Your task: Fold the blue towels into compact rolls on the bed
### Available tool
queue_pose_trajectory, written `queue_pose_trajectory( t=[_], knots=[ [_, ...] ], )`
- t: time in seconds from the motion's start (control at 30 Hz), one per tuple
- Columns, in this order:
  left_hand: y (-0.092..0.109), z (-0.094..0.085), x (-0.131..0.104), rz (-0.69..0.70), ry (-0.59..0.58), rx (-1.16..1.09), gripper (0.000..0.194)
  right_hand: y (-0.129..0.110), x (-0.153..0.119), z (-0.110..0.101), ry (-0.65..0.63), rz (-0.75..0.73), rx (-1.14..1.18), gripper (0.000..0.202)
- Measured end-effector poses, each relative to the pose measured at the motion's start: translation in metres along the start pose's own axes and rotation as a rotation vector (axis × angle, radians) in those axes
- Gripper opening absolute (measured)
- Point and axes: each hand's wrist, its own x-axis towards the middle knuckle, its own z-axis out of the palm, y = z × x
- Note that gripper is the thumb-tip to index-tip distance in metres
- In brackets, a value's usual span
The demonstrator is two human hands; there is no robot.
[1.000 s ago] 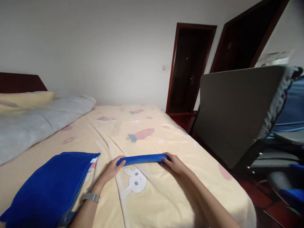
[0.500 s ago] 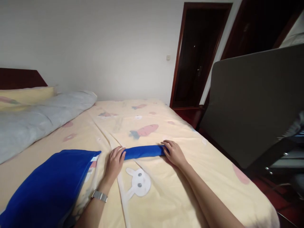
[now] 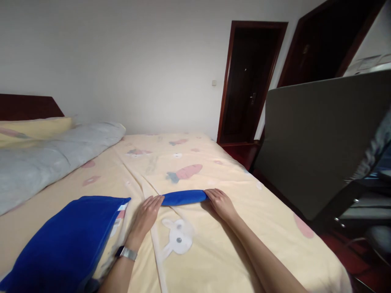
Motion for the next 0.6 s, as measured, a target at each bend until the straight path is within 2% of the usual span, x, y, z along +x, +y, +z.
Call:
queue_pose_trajectory(
  t=[0.17, 0.37, 0.47, 0.6],
  knots=[
    [0.003, -0.017, -0.005, 0.029, 0.08, 0.024, 0.062, -0.004, -0.009, -0.021, 0.06, -0.067, -0.056, 0.058],
    [0.021, -0.035, -0.019, 0.122, 0.199, 0.119, 0.057, -0.013, -0.024, -0.05, 0.136, -0.078, -0.049, 0.041],
    [0.039, -0.045, -0.024, 0.159, 0.29, 0.142, 0.057, -0.021, -0.037, -0.078, 0.22, -0.069, -0.056, 0.041],
    [0.085, -0.044, -0.033, 0.206, 0.383, 0.078, 0.061, -0.025, -0.064, -0.132, 0.365, -0.061, -0.091, 0.049]
  ],
)
